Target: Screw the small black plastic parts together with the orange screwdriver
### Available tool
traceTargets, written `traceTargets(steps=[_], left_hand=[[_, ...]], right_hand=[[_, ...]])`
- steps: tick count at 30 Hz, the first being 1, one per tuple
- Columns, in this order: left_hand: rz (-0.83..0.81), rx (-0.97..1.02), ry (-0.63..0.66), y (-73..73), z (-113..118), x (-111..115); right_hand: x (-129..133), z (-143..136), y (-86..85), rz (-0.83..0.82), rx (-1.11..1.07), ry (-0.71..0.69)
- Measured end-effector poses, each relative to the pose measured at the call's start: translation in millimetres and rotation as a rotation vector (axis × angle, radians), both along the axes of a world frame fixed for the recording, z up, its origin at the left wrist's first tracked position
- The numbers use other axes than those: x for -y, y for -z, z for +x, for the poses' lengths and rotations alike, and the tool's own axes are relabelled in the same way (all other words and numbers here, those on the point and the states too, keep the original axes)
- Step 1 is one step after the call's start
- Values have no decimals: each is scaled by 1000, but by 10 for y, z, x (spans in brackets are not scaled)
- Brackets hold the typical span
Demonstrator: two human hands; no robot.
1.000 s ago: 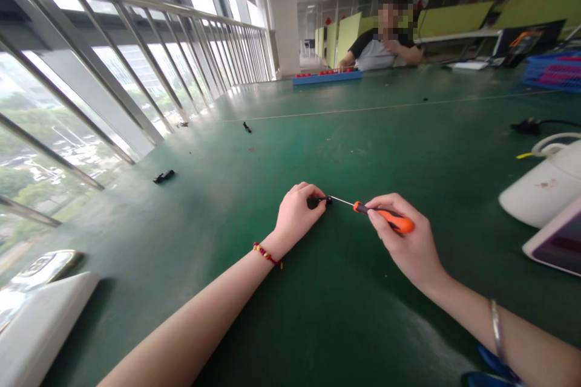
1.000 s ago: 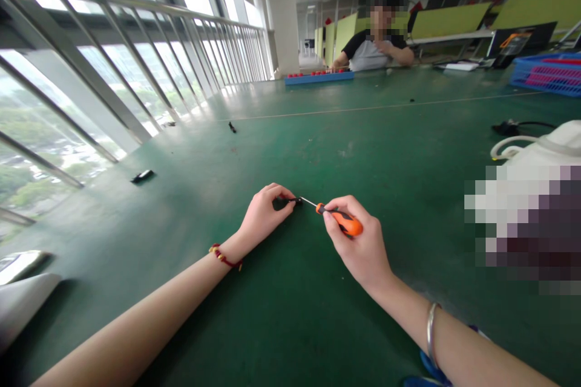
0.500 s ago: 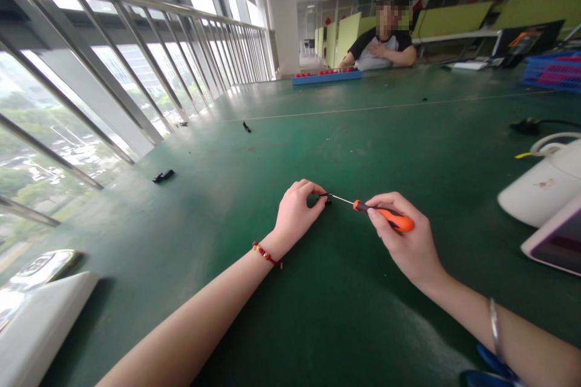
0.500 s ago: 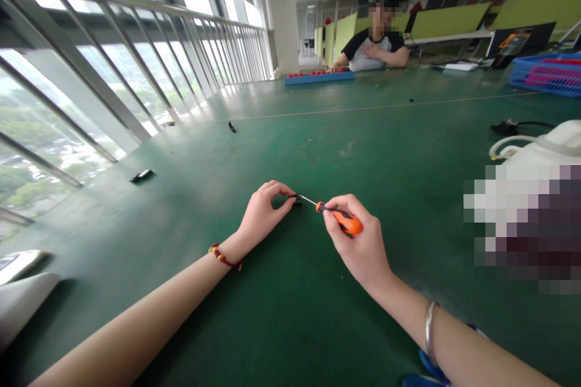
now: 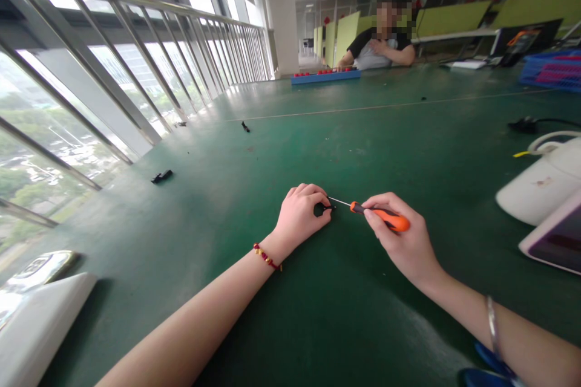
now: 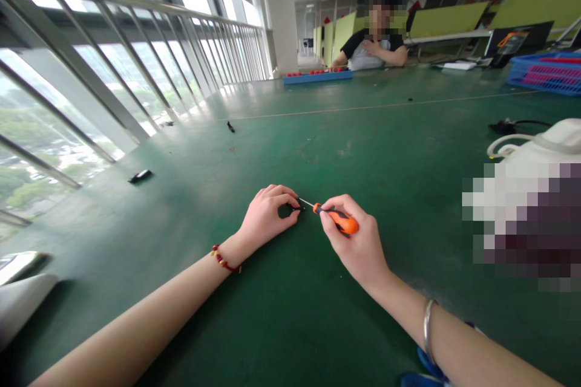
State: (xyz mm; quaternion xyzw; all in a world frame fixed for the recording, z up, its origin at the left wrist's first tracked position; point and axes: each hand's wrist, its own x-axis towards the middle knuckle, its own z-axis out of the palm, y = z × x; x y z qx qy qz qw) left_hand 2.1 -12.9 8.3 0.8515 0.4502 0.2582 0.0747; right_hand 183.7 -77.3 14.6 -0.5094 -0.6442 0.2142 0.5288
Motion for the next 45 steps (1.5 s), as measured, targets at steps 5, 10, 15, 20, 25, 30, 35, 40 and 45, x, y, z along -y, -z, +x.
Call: traceTargets(steps=[5,10,15,20,25,30,35,40,45], left_hand=[[-29,30,-5,8,-5,-24],[-55,67,-6,19,-10,-26],[-42,34,-31,7,-13,1],[-24,-15,-84,28,-29,33],[36,-34,-95,36,-42,77],[218,-22,-62,-42,-51,133],[213,-7,-1,-44,-72,133],[197,71,22,2,-100,87],[287,156,59,-21,-71,115]], right_hand=[[1,4,-1,1,-5,-1],[3,4,0,2,-13,8],[13,2,-5,1,-19,4],[13,7,8,13,-28,0],[16,18,20,18,-23,-6],[26,25,11,36,-33,16],[14,23,11,24,-29,11],[6,22,22,8,-35,-4],[1,31,19,58,58,-42]])
